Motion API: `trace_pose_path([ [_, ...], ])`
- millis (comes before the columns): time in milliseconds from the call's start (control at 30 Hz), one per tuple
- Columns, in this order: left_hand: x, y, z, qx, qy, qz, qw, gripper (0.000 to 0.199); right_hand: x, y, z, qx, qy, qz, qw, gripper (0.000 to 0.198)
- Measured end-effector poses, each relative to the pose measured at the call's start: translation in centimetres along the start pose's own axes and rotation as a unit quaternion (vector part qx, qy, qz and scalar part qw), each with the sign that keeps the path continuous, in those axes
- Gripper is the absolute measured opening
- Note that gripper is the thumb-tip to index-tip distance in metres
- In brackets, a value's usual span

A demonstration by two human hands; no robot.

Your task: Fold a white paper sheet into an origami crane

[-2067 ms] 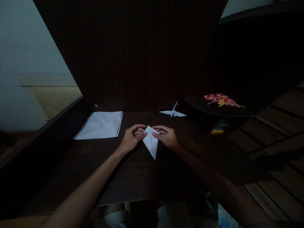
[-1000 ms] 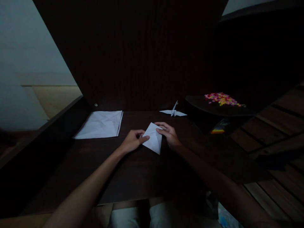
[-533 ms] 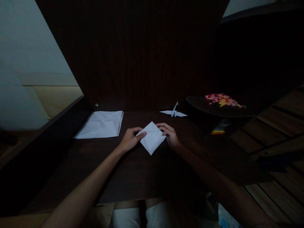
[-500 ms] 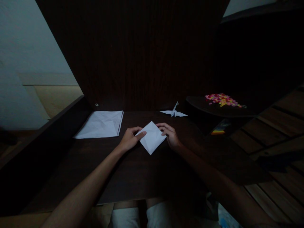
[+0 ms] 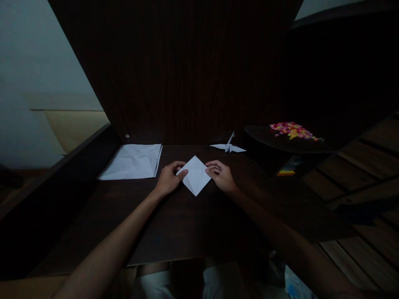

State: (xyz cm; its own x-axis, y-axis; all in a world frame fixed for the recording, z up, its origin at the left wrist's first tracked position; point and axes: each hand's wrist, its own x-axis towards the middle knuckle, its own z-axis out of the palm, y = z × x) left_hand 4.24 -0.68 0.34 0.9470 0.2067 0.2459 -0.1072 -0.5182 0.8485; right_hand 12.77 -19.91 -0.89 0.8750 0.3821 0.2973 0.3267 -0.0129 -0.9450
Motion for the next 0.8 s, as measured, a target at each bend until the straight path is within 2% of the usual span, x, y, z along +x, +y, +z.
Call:
trace_pose_path([
  [133, -0.3, 0.1, -0.3, 0.139, -0.038, 0.086, 0.986, 0.036, -0.2, 0.1, -0.4, -0.117, -0.046, -0.038, 0.991, 0.017],
  [233, -0.5, 0.0, -0.4, 0.205, -0.061, 0.164, 0.963, 0.027, -0.4, -0.1, -0.6, -0.250, -0.083, -0.088, 0.961, 0.017],
  [300, -0.5, -0.1, -0.4, 0.239, -0.073, 0.193, 0.949, 0.022, -0.5, -0.1, -0.6, -0.305, -0.113, -0.118, 0.938, 0.016],
  [433, -0.3, 0.0, -0.9, 0.245, -0.124, 0.214, 0.937, 0.026, -0.5, 0.0, -0.5, -0.308, -0.149, -0.139, 0.929, 0.016],
  [600, -0.1, 0.3, -1.5, 0.212, -0.145, 0.196, 0.947, 0.048, -0.2, -0.1, -0.9, -0.284, -0.159, -0.128, 0.937, 0.012],
  [800, -0.1, 0.6, -2.1, 0.228, -0.162, 0.185, 0.942, 0.061, -0.1, -0.3, -1.4, -0.283, -0.173, -0.112, 0.937, 0.033],
])
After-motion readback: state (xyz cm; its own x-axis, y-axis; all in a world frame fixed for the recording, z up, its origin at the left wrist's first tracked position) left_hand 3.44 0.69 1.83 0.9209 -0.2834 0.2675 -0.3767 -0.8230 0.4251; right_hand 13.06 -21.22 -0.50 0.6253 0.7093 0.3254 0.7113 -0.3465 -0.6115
